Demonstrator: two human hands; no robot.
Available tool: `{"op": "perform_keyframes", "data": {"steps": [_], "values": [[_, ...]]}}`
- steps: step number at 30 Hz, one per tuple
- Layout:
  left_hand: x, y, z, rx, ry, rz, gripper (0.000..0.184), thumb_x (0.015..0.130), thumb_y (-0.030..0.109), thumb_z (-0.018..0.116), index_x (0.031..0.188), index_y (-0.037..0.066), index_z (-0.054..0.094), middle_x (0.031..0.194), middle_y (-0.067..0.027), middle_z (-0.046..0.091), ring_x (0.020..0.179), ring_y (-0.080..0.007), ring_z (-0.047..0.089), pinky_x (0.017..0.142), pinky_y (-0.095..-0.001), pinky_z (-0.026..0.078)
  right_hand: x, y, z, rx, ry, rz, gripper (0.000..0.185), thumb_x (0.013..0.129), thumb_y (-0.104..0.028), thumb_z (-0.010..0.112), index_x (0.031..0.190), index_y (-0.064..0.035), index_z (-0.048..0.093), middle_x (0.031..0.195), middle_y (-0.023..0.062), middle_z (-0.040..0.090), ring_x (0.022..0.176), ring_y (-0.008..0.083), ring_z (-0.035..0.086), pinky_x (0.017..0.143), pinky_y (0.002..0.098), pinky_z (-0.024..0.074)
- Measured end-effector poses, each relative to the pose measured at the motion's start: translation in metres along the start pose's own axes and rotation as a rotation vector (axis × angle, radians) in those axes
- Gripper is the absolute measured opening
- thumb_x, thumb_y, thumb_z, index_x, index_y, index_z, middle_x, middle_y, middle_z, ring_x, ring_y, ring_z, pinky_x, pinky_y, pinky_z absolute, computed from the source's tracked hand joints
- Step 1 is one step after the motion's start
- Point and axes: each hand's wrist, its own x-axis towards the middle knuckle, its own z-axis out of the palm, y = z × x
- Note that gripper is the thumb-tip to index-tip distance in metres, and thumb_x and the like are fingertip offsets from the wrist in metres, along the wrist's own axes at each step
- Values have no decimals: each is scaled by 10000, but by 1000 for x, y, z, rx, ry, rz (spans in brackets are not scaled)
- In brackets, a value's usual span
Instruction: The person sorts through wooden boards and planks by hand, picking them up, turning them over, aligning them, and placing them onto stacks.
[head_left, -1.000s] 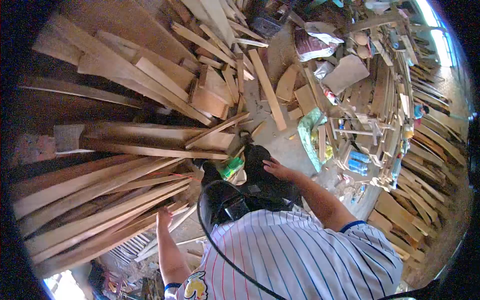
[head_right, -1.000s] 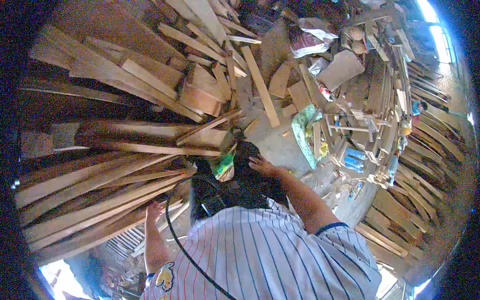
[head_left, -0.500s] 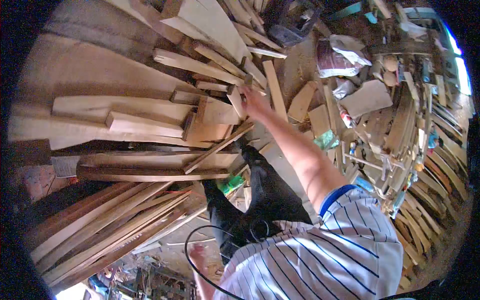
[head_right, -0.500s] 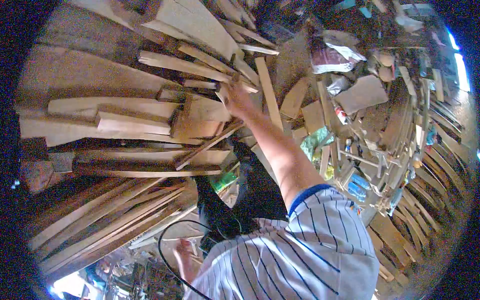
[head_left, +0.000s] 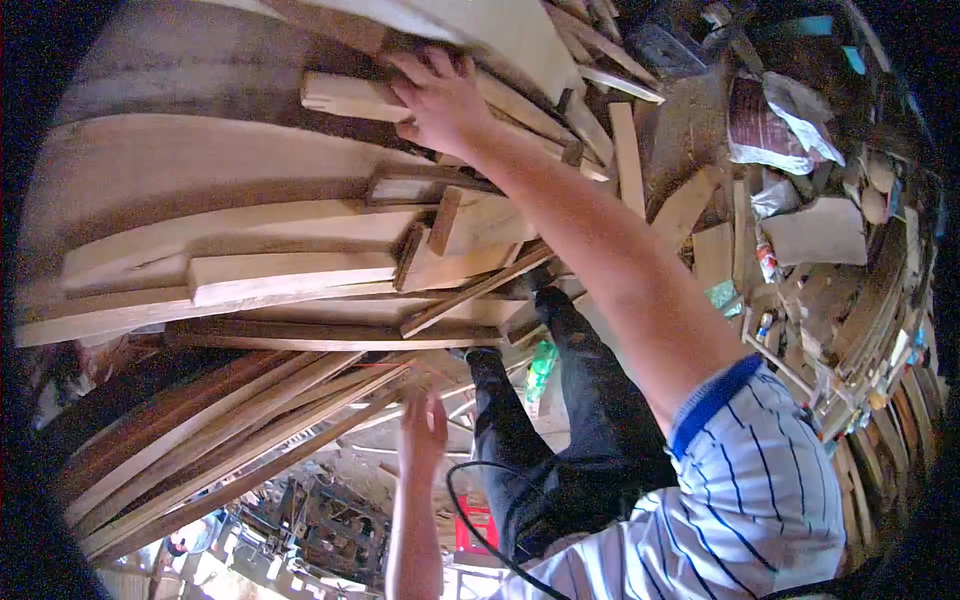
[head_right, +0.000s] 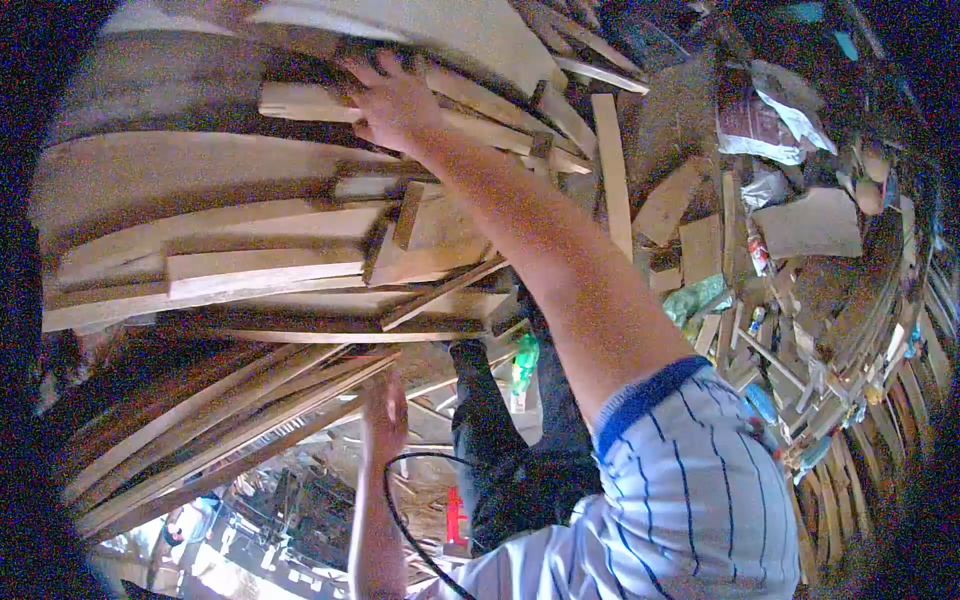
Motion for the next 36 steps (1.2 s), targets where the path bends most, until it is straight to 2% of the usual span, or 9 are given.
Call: {"op": "perform_keyframes", "data": {"steps": [5, 9, 13, 16, 20, 23, 25, 28, 36], "values": [[225, 56, -11, 140, 436, 458, 278, 913, 119, 551, 1170, 17, 577, 1105, -212, 591, 1012, -379, 585, 877, -483, 500, -21, 46, 4, 285, 170, -62, 675, 770, -450, 722, 1325, -126, 514, 1429, 137, 413, 1305, 369, 402, 1020, 563, 408], [323, 103, -17, 453, 295, 400, 386, 894, 156, 541, 1232, -28, 550, 1242, -213, 578, 1175, -379, 531, 1015, -518, 420, -79, 102, 1, 164, 336, -100, 609, 887, -278, 640, 1411, -113, 375, 1440, 200, 362, 1282, 403, 389, 1036, 486, 402], [354, 101, 28, 816, 323, 195, 476, 861, 149, 554, 1295, -44, 518, 1314, -200, 558, 1232, -370, 498, 1063, -678, 268, -123, 125, 16, -121, -36, 142, 940, 821, -498, 712, 1539, -230, 168, 1539, 146, 218, 1381, 376, 251, 1083, 560, 309], [353, 103, 56, 913, 350, 168, 564, 838, 153, 571, 1358, -41, 470, 1411, -212, 476, 1297, -359, 456, 1040, -790, 80, -153, 126, 47, -176, 118, 257, 463, 928, -331, 576, 1340, -153, 463, 1255, 174, 533, 1205, 335, 497, 973, 461, 467], [365, 82, 65, 759, 397, 162, 558, 834, 126, 580, 1370, 9, 474, 1322, -197, 572, 1211, -376, 550, 1017, -803, 75, -193, 111, 91, 360, -263, 568, 430, 936, -275, 551, 1347, -177, 471, 1248, 186, 545, 1205, 335, 508, 953, 433, 491], [365, 112, 45, 493, 338, 85, 529, 863, 94, 554, 1378, 15, 464, 1239, -214, 618, 1140, -393, 595, 1016, -786, 126, -212, 100, 137, 340, -493, 83, 469, 905, -191, 558, 1364, -144, 475, 1316, 194, 515, 1224, 311, 513, 927, 449, 514], [370, 114, 35, 265, 348, 203, 498, 888, 99, 548, 1374, 22, 473, 1243, -234, 606, 1149, -395, 590, 1062, -654, 276, -210, 92, 158, 250, -192, -157, 489, 855, -125, 573, 1339, -134, 507, 1340, 180, 507, 1180, 339, 546, 883, 437, 544], [384, 101, 28, 238, 339, 399, 452, 903, 89, 560, 1352, 61, 518, 1243, -231, 608, 1182, -349, 581, 1032, -363, 431, -193, 85, 176, 211, -381, -12, 501, 839, -117, 565, 1336, -166, 520, 1367, 161, 496, 1182, 361, 544, 882, 430, 552], [340, 86, 41, 55, 335, 444, 464, 930, 108, 557, 1387, 103, 475, 1292, -196, 575, 1157, -369, 577, 1015, -444, 434, -186, 95, 182, 148, -373, -103, 465, 866, -186, 553, 1329, -197, 508, 1362, 144, 498, 1223, 339, 512, 920, 452, 517]]}}
